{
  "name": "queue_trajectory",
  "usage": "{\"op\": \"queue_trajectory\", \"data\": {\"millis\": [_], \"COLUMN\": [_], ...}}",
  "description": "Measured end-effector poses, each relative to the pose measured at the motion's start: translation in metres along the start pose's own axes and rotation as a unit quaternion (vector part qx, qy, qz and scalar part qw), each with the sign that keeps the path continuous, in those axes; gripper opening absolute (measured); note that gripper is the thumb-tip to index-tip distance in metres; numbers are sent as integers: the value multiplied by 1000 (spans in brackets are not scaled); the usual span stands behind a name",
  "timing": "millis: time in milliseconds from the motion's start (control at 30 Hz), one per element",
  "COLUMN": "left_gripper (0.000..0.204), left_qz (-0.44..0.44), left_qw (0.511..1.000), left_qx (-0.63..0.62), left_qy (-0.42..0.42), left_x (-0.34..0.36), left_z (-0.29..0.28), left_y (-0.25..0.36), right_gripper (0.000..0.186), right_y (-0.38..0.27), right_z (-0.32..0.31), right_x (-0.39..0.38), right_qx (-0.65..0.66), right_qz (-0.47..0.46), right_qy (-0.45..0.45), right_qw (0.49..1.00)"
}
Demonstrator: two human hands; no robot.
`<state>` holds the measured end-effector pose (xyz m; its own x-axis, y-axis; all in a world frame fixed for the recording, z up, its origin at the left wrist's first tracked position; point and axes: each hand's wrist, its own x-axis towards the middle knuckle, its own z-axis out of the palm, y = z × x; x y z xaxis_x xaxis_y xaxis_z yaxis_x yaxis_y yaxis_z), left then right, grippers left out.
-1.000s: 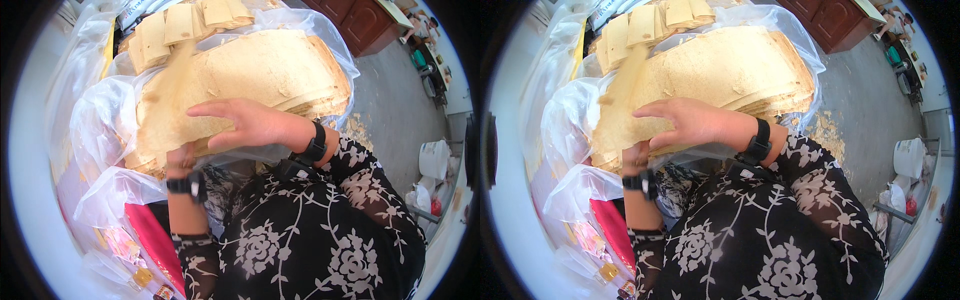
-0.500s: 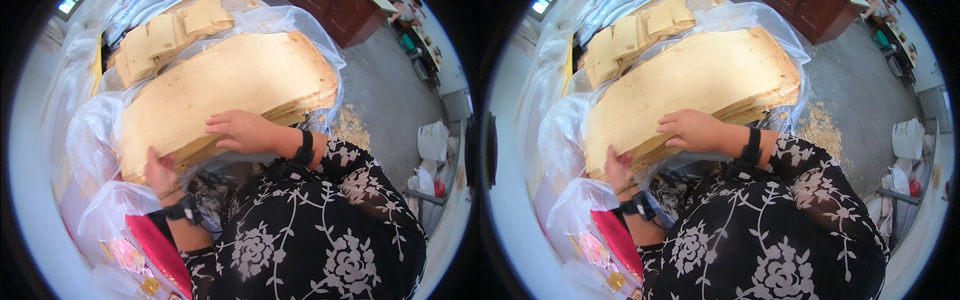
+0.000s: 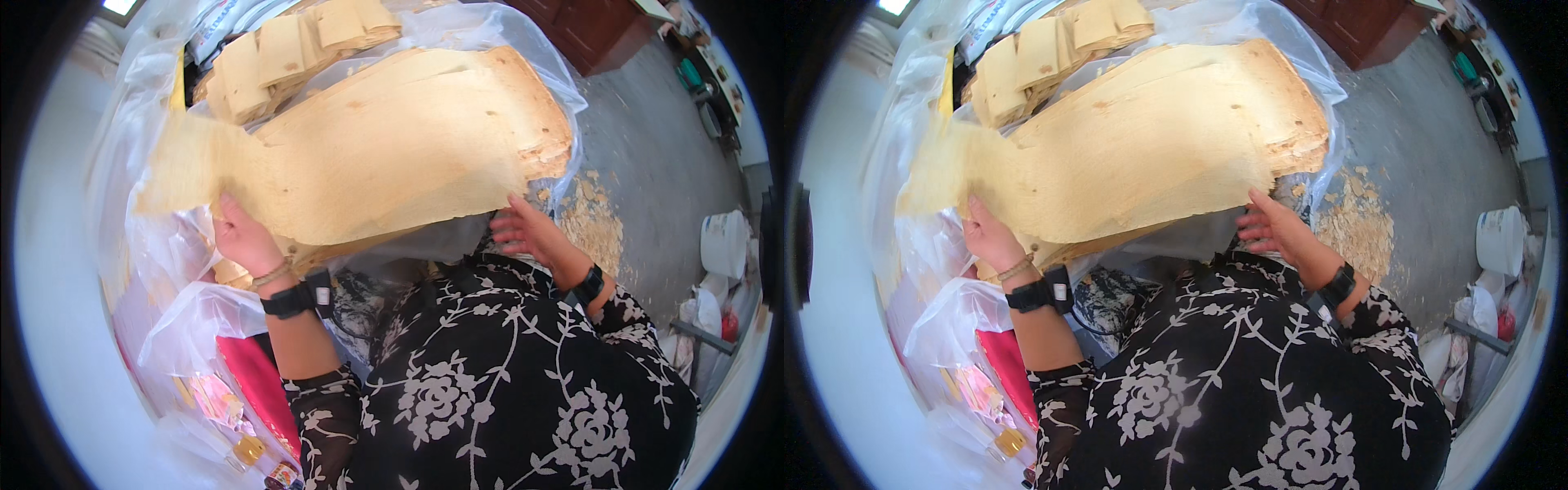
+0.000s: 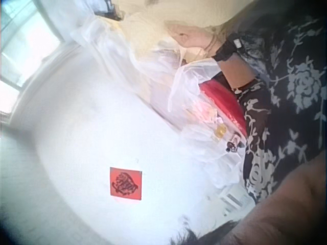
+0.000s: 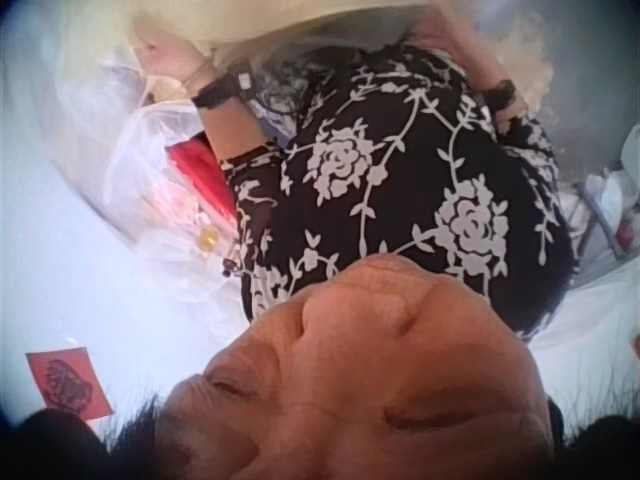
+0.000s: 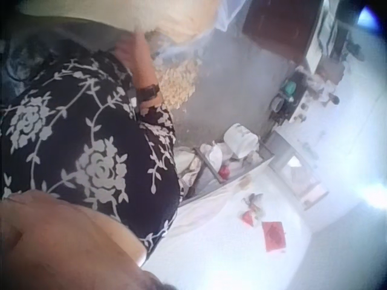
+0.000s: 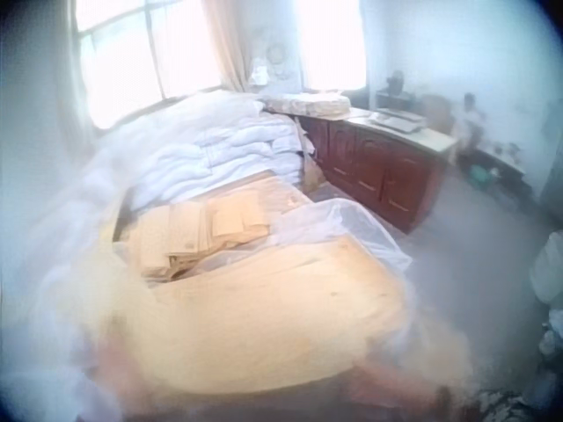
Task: The person repeatedly folds thin, rectangular, beige sheets by hand. Each sheet is folded in half and then folded again into a smaller rectangle before being placed on a growing stack. The person handles the sheets one at a time from a larger pile.
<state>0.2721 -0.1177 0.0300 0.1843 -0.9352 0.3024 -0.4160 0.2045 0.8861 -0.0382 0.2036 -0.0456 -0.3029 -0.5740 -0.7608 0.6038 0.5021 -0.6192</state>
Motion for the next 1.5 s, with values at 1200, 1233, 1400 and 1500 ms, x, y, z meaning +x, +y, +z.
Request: {"op": "queue_trajectory", "data": {"millis": [1200,1233,1400,1500], "left_gripper": [62,56,30,25], "left_qz": [260,240,186,194], "left_qw": [775,776,800,805], "left_qx": [29,20,-24,-25], "left_qy": [-576,-583,-570,-560], "left_x": [-20,-16,-4,-4], "left_z": [32,29,9,1], "left_y": [-52,-54,-61,-69], "right_gripper": [77,82,78,72], "right_y": [-89,-101,-127,-131], "right_z": [-1,4,37,55], "right_x": [7,14,47,60], "right_qx": [-575,-606,-648,-651], "right_qz": [-573,-578,-599,-617], "right_qy": [19,0,-91,-133], "right_qw": [584,547,461,421]}}
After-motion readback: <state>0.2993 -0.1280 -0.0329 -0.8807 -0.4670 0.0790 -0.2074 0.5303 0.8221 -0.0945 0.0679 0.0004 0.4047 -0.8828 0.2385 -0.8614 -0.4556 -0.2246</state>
